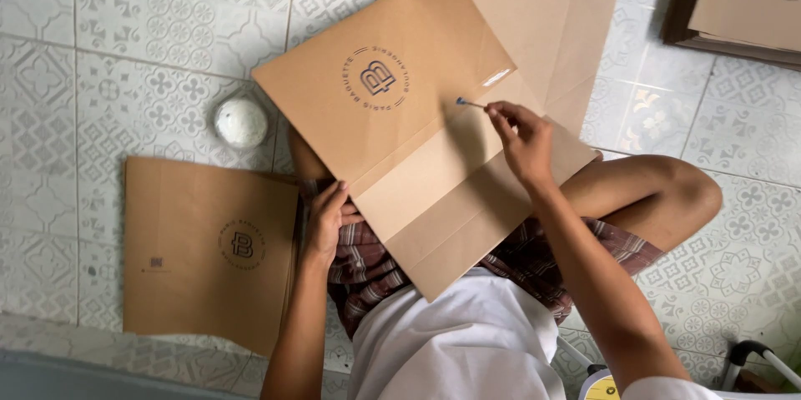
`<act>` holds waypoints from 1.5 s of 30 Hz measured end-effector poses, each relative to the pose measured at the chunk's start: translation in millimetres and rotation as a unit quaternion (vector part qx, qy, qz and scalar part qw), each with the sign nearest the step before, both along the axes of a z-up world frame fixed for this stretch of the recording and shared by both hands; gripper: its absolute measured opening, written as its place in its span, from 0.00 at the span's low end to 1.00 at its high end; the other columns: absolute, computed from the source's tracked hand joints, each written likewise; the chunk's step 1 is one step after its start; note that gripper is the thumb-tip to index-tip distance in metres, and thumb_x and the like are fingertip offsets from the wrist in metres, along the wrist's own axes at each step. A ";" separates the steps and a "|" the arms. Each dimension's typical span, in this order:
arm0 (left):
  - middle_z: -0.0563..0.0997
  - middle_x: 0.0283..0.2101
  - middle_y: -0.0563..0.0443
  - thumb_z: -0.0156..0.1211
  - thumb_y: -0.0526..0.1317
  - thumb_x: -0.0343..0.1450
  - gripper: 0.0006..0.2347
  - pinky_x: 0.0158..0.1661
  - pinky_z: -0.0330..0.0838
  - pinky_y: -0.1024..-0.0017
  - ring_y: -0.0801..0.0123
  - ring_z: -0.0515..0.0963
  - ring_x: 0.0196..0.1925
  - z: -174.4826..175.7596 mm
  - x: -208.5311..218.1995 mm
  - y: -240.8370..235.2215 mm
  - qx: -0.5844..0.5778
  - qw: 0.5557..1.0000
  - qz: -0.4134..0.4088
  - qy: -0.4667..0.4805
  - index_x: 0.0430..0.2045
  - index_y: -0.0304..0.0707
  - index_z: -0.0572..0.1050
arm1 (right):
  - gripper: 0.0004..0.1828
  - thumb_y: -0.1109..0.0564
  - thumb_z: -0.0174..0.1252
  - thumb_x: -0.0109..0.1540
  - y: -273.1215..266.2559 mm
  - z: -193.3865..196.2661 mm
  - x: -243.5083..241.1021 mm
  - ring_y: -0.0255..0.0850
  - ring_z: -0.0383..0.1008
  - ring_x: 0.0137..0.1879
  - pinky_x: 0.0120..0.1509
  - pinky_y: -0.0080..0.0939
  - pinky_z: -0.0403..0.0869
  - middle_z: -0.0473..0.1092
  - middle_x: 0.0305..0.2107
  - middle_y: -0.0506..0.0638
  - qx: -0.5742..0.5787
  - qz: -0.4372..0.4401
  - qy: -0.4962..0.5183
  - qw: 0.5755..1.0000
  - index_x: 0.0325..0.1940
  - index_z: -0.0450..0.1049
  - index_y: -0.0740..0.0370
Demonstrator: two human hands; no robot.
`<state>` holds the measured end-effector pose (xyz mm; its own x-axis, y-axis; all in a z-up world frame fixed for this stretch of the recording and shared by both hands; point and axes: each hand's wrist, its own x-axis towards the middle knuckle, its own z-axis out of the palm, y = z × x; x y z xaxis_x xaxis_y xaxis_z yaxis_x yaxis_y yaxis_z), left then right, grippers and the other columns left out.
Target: The person sits on the floor and folds flat brown paper sheets into box shapes. They use a small brush to apply a white adhesive from a container onto the flaps to secure the folds. The person handles multiple paper sheets, folding and gluing them one by one.
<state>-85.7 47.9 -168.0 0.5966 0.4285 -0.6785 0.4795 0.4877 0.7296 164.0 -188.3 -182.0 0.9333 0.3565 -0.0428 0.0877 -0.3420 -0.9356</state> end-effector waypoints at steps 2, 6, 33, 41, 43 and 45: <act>0.80 0.50 0.33 0.56 0.53 0.72 0.25 0.40 0.80 0.49 0.40 0.84 0.45 -20.8 -6.7 2.0 -0.009 1.000 0.004 -0.006 0.58 0.33 0.73 | 0.05 0.59 0.66 0.67 13.6 22.7 -33.0 0.38 0.75 0.40 0.45 0.39 0.73 0.80 0.38 0.54 0.016 0.023 0.040 0.999 0.45 0.83 0.61; 0.77 0.54 0.29 0.59 0.57 0.69 0.31 0.42 0.79 0.47 0.37 0.83 0.47 -76.7 -25.3 12.9 -0.045 0.999 0.005 -0.004 0.64 0.37 0.67 | 0.04 0.63 0.66 0.64 40.5 77.6 -92.8 0.39 0.74 0.36 0.41 0.40 0.73 0.79 0.31 0.56 0.104 0.094 0.050 0.989 0.42 0.83 0.64; 0.64 0.57 0.06 0.61 0.52 0.69 0.32 0.40 0.77 0.39 0.22 0.78 0.46 35.3 30.1 7.6 -0.023 0.994 0.069 0.076 0.64 0.28 0.65 | 0.07 0.71 0.63 0.59 78.6 40.1 -155.8 0.53 0.78 0.34 0.36 0.44 0.75 0.78 0.30 0.60 0.077 0.156 -0.137 0.975 0.42 0.81 0.71; 0.67 0.54 0.09 0.62 0.52 0.68 0.30 0.39 0.78 0.42 0.26 0.80 0.43 40.3 30.4 6.9 -0.018 0.995 0.066 0.077 0.61 0.28 0.68 | 0.08 0.72 0.61 0.60 72.1 39.1 -147.9 0.54 0.77 0.35 0.37 0.46 0.75 0.77 0.30 0.61 0.067 0.149 -0.139 0.977 0.43 0.80 0.73; 0.68 0.53 0.11 0.64 0.52 0.68 0.29 0.39 0.77 0.42 0.26 0.80 0.44 45.6 33.3 4.6 -0.017 0.995 0.064 0.078 0.59 0.29 0.71 | 0.07 0.70 0.61 0.60 77.7 47.0 -154.2 0.55 0.77 0.35 0.37 0.46 0.75 0.77 0.30 0.61 0.088 0.157 -0.138 0.974 0.42 0.80 0.71; 0.69 0.50 0.17 0.64 0.52 0.68 0.27 0.38 0.78 0.44 0.29 0.82 0.41 26.5 27.4 3.7 -0.019 0.994 0.074 0.078 0.57 0.30 0.72 | 0.07 0.71 0.63 0.59 84.8 64.9 -154.0 0.51 0.78 0.34 0.36 0.45 0.76 0.78 0.30 0.58 0.079 0.162 -0.128 0.975 0.41 0.81 0.70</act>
<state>-58.3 51.6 -141.5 0.4154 0.4766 -0.7748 0.5056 0.5871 0.6322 10.0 -103.5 -117.1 0.7436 0.6177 0.2559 0.4048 -0.1114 -0.9076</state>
